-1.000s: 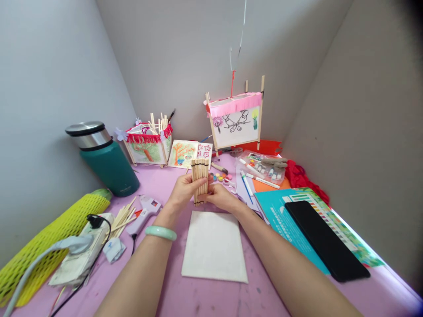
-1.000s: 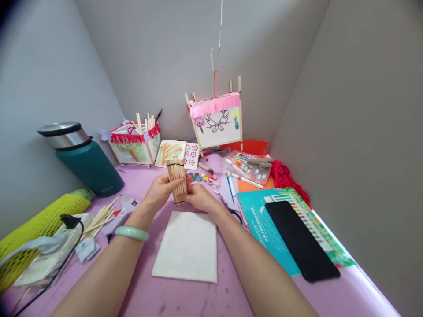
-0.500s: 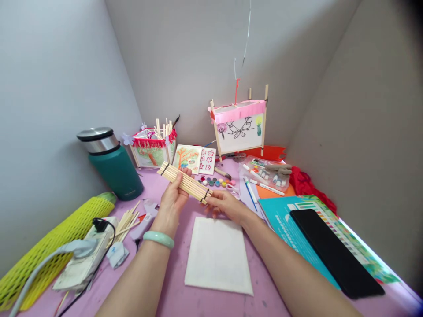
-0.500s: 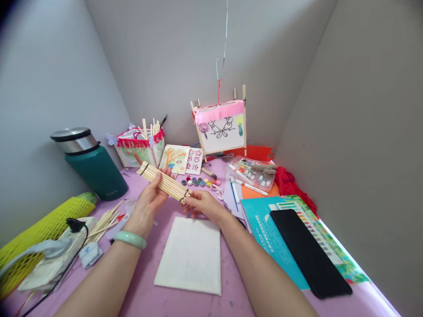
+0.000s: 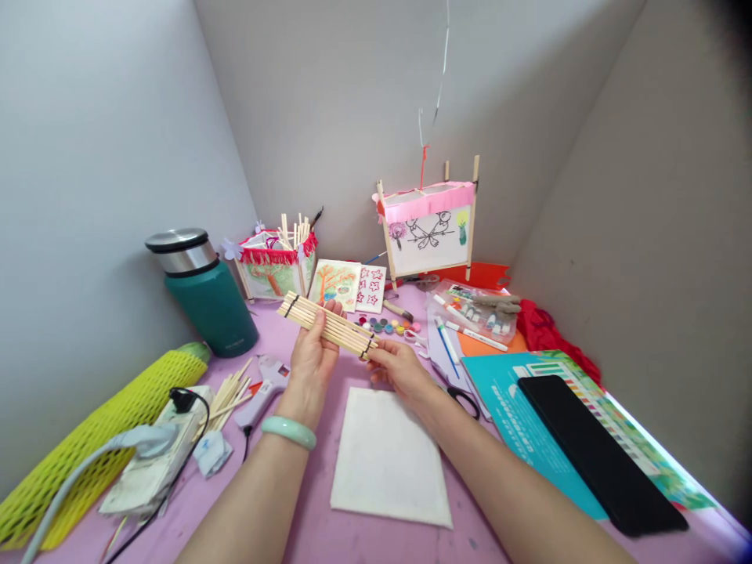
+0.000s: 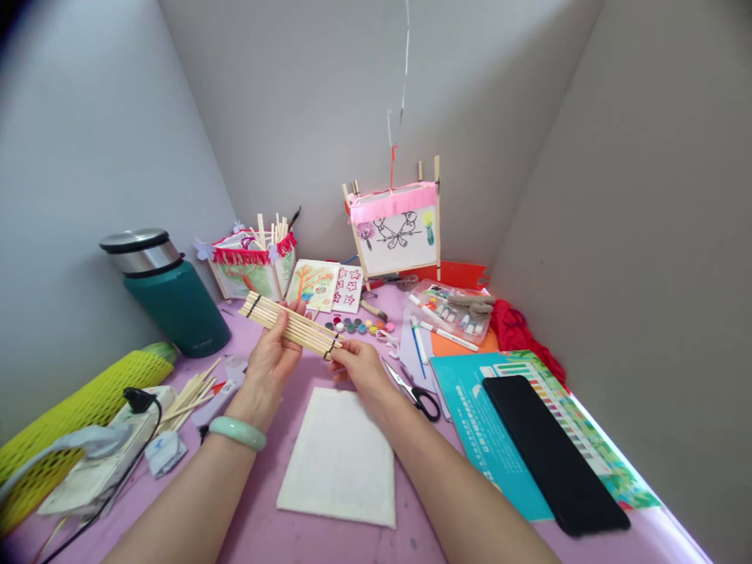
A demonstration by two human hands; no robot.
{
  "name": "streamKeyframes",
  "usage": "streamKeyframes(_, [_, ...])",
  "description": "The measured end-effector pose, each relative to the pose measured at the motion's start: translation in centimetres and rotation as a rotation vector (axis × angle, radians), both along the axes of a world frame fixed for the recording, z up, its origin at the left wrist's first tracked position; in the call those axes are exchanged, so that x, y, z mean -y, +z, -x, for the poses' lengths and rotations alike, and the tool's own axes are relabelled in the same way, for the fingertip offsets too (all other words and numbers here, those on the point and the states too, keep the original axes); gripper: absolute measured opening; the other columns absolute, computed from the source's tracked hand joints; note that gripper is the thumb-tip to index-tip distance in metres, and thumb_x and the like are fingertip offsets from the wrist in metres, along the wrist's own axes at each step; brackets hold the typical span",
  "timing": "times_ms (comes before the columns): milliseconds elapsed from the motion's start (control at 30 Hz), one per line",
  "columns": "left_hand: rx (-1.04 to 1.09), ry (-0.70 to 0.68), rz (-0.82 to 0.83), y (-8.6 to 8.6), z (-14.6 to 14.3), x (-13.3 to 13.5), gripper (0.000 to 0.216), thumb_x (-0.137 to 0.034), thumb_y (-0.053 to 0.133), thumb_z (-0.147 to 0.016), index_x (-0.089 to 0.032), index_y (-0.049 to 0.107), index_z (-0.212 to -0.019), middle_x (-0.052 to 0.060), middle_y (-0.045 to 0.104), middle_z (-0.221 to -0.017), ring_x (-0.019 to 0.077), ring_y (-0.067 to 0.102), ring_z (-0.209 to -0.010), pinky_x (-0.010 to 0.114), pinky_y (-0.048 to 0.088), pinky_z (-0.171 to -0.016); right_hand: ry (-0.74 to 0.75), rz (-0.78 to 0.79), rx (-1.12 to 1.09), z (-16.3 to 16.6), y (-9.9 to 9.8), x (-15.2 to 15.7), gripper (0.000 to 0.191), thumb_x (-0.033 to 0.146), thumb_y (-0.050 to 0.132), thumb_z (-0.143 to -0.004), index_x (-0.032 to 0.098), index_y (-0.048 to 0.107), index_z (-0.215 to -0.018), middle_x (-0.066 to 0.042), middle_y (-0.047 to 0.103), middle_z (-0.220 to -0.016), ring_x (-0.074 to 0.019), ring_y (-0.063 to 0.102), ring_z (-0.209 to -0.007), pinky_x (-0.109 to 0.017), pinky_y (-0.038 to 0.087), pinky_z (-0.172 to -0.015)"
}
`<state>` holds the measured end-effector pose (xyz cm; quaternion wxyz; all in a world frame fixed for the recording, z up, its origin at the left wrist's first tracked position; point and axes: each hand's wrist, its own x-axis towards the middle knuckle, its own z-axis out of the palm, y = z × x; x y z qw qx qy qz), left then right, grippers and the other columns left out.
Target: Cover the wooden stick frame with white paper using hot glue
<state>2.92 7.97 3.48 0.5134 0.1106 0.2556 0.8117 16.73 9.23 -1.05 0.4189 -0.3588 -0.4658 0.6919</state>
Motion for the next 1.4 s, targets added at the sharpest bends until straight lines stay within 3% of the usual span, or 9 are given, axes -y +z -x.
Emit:
streamKeyframes(367, [-0.009,-0.006,-0.033,0.27,-0.26,0.19,0.017,-0.004,0.050,-0.090,-0.015,0.063,-0.089,0.005,0.075,-0.089,0.0130,0.071,-0.088,0.033,0.047,-0.100,-0.004,0.009,-0.022,-0.17,0.20,0.30,0.023,0.025,0.071,-0.063,0.014,0.071,-0.083,0.002,0.062,-0.067,-0.0052,0.049,-0.050,-0.017,0.035,-0.043])
streamKeyframes(600, [-0.007,-0.013,-0.026,0.40,-0.18,0.29,0.017,-0.005,0.050,-0.090,-0.014,0.064,-0.089,0.006,0.074,-0.089,0.0138,0.071,-0.089,0.034,0.047,-0.100,0.004,0.027,0.018,-0.10,0.48,0.47,0.016,0.026,0.070,-0.063,0.015,0.066,-0.073,0.007,0.050,-0.051,-0.0043,0.038,-0.041,-0.017,0.028,-0.036])
streamKeyframes(1133, [0.005,0.016,-0.027,0.22,0.22,0.14,0.020,-0.004,0.049,-0.090,-0.015,0.065,-0.087,0.004,0.074,-0.089,0.0133,0.070,-0.093,0.032,0.046,-0.102,-0.015,0.012,-0.076,0.11,0.89,0.78,0.028,0.027,0.077,-0.057,0.015,0.068,-0.080,0.002,0.058,-0.069,-0.0059,0.046,-0.054,-0.017,0.035,-0.041])
streamKeyframes(1400, [-0.018,-0.003,-0.035,0.29,-0.06,0.40,0.018,-0.004,0.051,-0.089,-0.015,0.065,-0.086,0.006,0.075,-0.088,0.0147,0.071,-0.091,0.035,0.047,-0.101,-0.037,0.007,-0.039,0.26,0.57,0.88,0.024,0.028,0.073,-0.062,0.015,0.068,-0.082,0.003,0.055,-0.067,-0.0056,0.044,-0.052,-0.017,0.033,-0.040])
